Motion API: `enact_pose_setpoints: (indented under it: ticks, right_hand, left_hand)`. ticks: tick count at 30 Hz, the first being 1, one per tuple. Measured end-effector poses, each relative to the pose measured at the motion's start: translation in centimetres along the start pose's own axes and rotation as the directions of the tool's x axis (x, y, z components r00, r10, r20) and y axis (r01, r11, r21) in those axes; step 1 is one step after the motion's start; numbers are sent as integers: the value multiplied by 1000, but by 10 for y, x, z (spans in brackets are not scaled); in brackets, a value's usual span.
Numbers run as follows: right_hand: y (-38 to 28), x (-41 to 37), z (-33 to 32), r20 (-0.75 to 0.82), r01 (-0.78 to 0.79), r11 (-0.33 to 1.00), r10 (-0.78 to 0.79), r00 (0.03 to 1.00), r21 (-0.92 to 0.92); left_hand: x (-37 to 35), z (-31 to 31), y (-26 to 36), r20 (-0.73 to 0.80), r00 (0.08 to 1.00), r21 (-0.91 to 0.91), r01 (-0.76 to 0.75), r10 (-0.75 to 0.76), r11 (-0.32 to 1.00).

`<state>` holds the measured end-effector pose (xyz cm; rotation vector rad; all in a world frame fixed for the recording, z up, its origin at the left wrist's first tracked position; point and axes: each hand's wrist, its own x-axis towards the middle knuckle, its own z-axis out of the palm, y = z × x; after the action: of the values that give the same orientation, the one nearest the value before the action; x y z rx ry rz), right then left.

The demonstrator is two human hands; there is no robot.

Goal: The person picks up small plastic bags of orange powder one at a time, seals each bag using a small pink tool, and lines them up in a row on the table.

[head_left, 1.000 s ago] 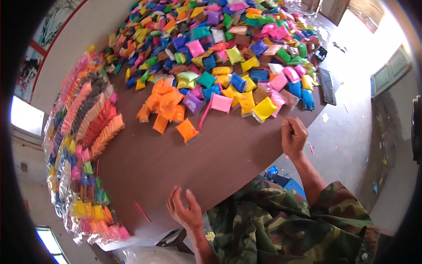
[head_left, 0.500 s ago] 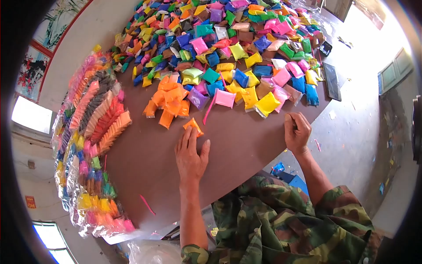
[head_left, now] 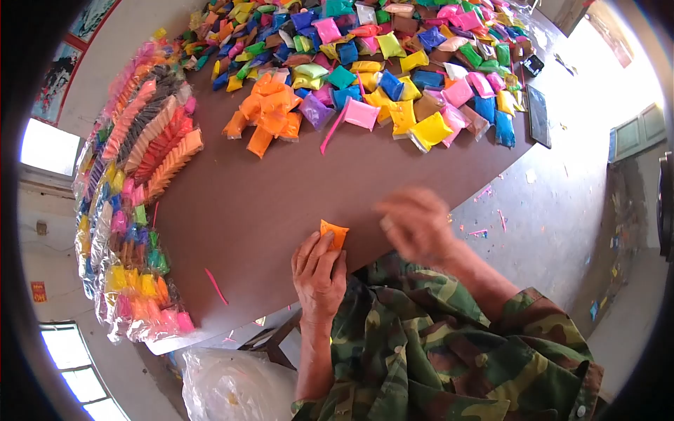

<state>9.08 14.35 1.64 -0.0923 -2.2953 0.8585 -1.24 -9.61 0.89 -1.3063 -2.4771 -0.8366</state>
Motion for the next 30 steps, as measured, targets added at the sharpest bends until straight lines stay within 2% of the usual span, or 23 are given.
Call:
enact_pose_setpoints:
  ticks: [1, 3, 6, 9, 16, 22, 27, 30]
  right_hand:
    - [-17, 2, 11, 93, 65, 996, -71, 993, 65]
    - [-32, -1, 40, 168, 172, 978, -191, 967, 119]
    - [-42, 0, 54, 253, 153, 979, -184, 950, 138]
    - [-39, -1, 60, 285, 193, 978, -206, 936, 76]
    - [-40, -4, 67, 296, 185, 983, -176, 939, -2]
    - [-42, -3, 65, 277, 224, 974, -207, 938, -29]
    - [-39, -8, 70, 244, 225, 974, -217, 945, -5]
    - [-46, -10, 68, 275, 154, 987, -140, 951, -32]
  left_hand:
    - [-1, 2, 2, -1, 1000, 25, -22, 22, 999]
    - [-5, -3, 10, -48, 999, 17, 4, -3, 1000]
    - [-21, -11, 4, -33, 999, 96, 42, -39, 994]
    - [-38, -6, -2, -10, 998, 152, 68, -68, 986]
    - [-31, -12, 2, 46, 995, 201, 78, -89, 977]
    - [-30, -20, -4, 56, 995, 108, 70, -77, 992]
    - [-56, -23, -18, -24, 993, 52, 115, -114, 992]
    - [-60, -20, -17, -92, 982, 44, 172, -167, 984]
